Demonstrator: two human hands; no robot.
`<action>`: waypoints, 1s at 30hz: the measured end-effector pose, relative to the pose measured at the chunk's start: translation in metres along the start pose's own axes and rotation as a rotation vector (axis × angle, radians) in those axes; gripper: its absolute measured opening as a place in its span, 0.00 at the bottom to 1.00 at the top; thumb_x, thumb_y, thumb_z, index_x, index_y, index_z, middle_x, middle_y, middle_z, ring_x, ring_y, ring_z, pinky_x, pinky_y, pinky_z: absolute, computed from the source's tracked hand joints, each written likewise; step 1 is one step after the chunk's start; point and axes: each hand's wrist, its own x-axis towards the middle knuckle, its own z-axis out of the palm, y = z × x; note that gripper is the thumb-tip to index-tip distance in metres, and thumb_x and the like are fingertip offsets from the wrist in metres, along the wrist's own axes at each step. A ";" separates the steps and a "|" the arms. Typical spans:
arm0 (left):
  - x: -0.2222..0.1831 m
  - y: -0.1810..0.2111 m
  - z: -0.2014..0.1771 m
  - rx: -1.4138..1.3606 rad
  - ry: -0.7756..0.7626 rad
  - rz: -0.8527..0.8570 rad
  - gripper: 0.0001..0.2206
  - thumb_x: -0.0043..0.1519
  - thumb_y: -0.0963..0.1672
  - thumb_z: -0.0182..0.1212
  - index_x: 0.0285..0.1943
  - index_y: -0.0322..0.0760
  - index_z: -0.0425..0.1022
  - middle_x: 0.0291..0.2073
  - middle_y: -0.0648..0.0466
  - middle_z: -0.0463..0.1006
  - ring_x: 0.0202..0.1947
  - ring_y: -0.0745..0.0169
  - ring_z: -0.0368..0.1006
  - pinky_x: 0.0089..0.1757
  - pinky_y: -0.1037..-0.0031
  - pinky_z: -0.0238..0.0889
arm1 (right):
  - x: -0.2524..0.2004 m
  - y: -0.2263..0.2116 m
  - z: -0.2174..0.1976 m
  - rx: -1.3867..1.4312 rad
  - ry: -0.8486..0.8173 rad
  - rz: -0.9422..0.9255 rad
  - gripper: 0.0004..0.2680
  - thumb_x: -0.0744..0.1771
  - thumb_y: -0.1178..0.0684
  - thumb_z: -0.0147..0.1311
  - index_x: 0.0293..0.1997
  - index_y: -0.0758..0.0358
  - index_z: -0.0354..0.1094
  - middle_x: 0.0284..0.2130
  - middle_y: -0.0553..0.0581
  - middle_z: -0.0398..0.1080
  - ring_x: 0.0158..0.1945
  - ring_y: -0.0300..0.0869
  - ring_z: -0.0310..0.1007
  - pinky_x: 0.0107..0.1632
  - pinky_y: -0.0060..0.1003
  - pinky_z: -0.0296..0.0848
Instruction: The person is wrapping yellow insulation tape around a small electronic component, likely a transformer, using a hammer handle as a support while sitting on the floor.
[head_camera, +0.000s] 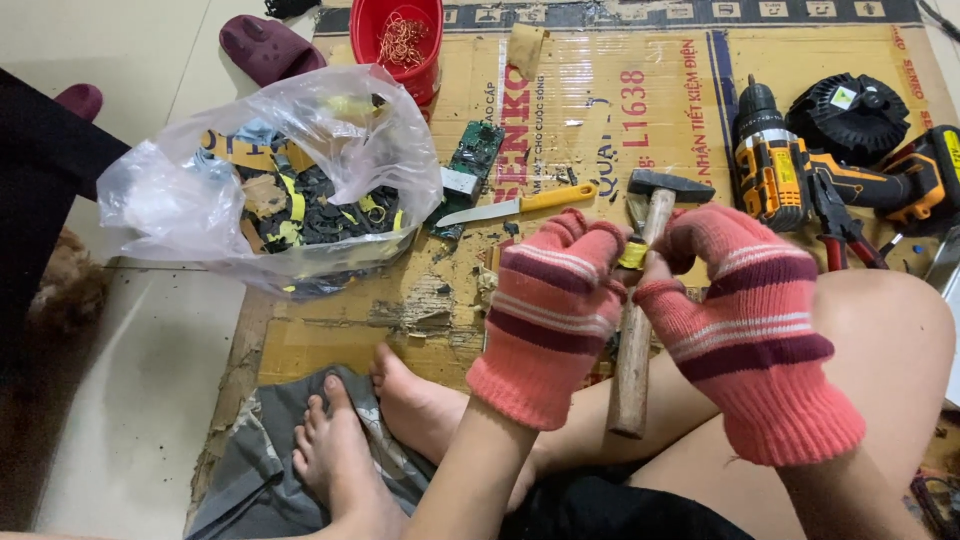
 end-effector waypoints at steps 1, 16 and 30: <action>0.000 0.000 0.001 -0.001 -0.001 -0.001 0.13 0.51 0.44 0.72 0.43 0.36 0.81 0.39 0.47 0.79 0.40 0.53 0.76 0.45 0.70 0.71 | 0.000 0.004 0.000 -0.001 0.000 0.002 0.01 0.63 0.62 0.56 0.31 0.66 0.68 0.36 0.62 0.76 0.40 0.50 0.76 0.45 0.44 0.71; -0.003 -0.003 0.005 0.038 -0.023 0.091 0.13 0.52 0.39 0.65 0.47 0.36 0.80 0.41 0.44 0.78 0.42 0.49 0.77 0.46 0.70 0.72 | 0.004 -0.017 -0.001 0.090 -0.035 0.337 0.08 0.68 0.55 0.58 0.30 0.66 0.77 0.28 0.53 0.77 0.33 0.36 0.73 0.37 0.33 0.69; -0.004 0.008 0.006 -0.024 0.054 -0.003 0.12 0.51 0.39 0.65 0.44 0.39 0.81 0.36 0.48 0.80 0.38 0.54 0.76 0.44 0.71 0.70 | 0.003 -0.014 0.014 -0.003 0.070 0.405 0.06 0.66 0.55 0.57 0.32 0.64 0.77 0.25 0.52 0.74 0.32 0.36 0.69 0.37 0.34 0.66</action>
